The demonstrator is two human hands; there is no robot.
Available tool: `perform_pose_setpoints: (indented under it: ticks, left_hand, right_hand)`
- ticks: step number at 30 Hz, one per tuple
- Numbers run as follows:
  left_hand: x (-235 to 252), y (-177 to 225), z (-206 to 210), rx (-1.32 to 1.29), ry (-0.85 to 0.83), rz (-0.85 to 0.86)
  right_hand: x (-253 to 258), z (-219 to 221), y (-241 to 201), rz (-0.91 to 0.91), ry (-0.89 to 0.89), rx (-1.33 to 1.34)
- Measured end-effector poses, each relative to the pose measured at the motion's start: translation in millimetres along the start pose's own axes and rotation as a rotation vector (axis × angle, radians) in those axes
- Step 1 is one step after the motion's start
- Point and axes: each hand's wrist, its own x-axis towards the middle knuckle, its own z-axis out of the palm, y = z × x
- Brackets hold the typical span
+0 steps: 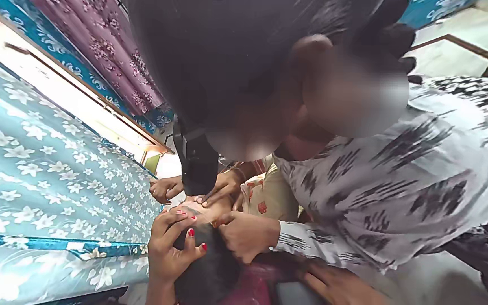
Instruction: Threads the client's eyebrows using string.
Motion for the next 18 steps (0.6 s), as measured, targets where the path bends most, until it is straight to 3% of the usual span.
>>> perform_pose_setpoints:
  ticks: [5,8,9,11,13,18]
  left_hand:
    - [0,0,0,-0.013,0.0,-0.002]
    - [1,2,1,-0.021,0.001,-0.004]
    - [1,2,1,-0.022,-0.001,-0.002]
    - [2,2,0,-0.021,-0.008,0.001]
    - [1,1,1,-0.025,-0.006,0.003]
    - [1,-1,0,-0.018,-0.002,-0.003]
  right_hand:
    - [-27,-23,-21,0.26,0.444,-0.022]
    - [-60,5,-22,0.295,0.415,-0.085]
    - [-71,28,-19,0.344,0.361,-0.078]
    - [-106,96,-13,0.392,0.426,-0.049]
    - [-137,137,-11,0.384,0.466,-0.056]
    - [-153,164,0,0.342,0.446,-0.098]
